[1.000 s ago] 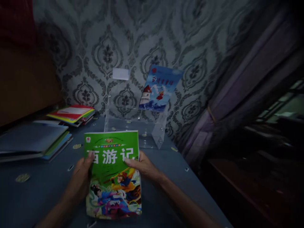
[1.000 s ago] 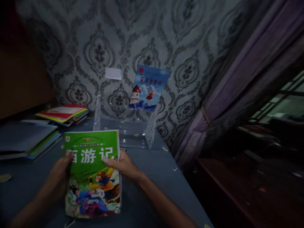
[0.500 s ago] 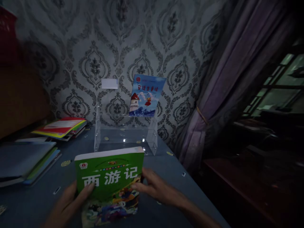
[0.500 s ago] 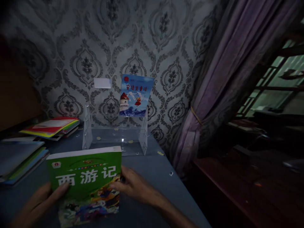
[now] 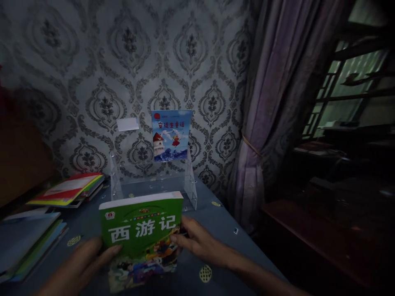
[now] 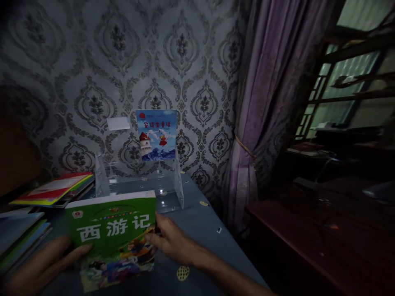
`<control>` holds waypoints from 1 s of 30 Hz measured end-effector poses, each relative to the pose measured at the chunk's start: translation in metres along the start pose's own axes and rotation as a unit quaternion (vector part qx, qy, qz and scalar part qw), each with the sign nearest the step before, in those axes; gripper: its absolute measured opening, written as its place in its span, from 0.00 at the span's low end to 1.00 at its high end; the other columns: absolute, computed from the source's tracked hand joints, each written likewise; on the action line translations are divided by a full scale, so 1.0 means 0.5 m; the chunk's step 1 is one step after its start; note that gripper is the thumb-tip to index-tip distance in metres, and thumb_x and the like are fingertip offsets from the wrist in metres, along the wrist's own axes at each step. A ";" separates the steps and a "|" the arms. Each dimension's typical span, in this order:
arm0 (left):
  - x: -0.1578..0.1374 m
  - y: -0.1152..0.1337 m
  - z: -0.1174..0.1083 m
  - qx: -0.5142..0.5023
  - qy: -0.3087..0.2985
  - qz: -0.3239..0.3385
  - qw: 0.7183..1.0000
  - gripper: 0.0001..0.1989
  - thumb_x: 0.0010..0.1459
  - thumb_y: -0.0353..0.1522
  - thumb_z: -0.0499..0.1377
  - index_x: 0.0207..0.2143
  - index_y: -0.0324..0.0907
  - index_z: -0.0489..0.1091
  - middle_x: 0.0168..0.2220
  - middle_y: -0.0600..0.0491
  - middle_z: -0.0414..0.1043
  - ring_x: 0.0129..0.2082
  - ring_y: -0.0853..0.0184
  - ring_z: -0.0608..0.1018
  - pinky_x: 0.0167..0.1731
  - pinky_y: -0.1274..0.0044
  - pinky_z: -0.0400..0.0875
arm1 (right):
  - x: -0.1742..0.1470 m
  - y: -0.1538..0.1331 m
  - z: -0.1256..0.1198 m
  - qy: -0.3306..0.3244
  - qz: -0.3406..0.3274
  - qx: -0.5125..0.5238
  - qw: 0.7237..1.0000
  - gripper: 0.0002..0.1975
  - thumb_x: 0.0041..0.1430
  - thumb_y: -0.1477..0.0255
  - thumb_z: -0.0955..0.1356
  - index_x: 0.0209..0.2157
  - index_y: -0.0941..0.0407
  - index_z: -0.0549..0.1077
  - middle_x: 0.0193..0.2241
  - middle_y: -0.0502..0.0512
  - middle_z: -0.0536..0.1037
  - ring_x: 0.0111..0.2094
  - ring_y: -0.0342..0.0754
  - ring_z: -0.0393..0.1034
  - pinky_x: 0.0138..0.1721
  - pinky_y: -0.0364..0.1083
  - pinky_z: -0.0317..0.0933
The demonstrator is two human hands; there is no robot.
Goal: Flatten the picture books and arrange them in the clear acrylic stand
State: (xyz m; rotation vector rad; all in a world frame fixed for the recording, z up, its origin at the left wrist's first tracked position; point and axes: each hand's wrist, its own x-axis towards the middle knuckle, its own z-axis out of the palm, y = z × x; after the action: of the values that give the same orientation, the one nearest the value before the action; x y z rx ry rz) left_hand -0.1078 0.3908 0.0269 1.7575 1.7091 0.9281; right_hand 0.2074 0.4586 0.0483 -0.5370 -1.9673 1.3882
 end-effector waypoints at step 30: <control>0.293 0.382 -0.094 0.022 0.143 0.265 0.953 0.23 0.52 0.49 0.63 0.44 0.43 0.74 0.39 0.49 0.78 0.31 0.60 0.78 0.30 0.72 0.75 | 0.187 -0.189 -0.303 0.131 -0.226 -0.150 0.954 0.23 0.55 0.59 0.73 0.50 0.54 0.73 0.45 0.57 0.79 0.42 0.53 0.74 0.37 0.50 0.74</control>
State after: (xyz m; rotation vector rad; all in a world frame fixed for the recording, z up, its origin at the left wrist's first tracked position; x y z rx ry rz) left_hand -0.0256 0.5174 0.2201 2.2572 1.4398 1.4402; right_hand 0.2546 0.5876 0.1957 -0.3500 -1.9336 0.7044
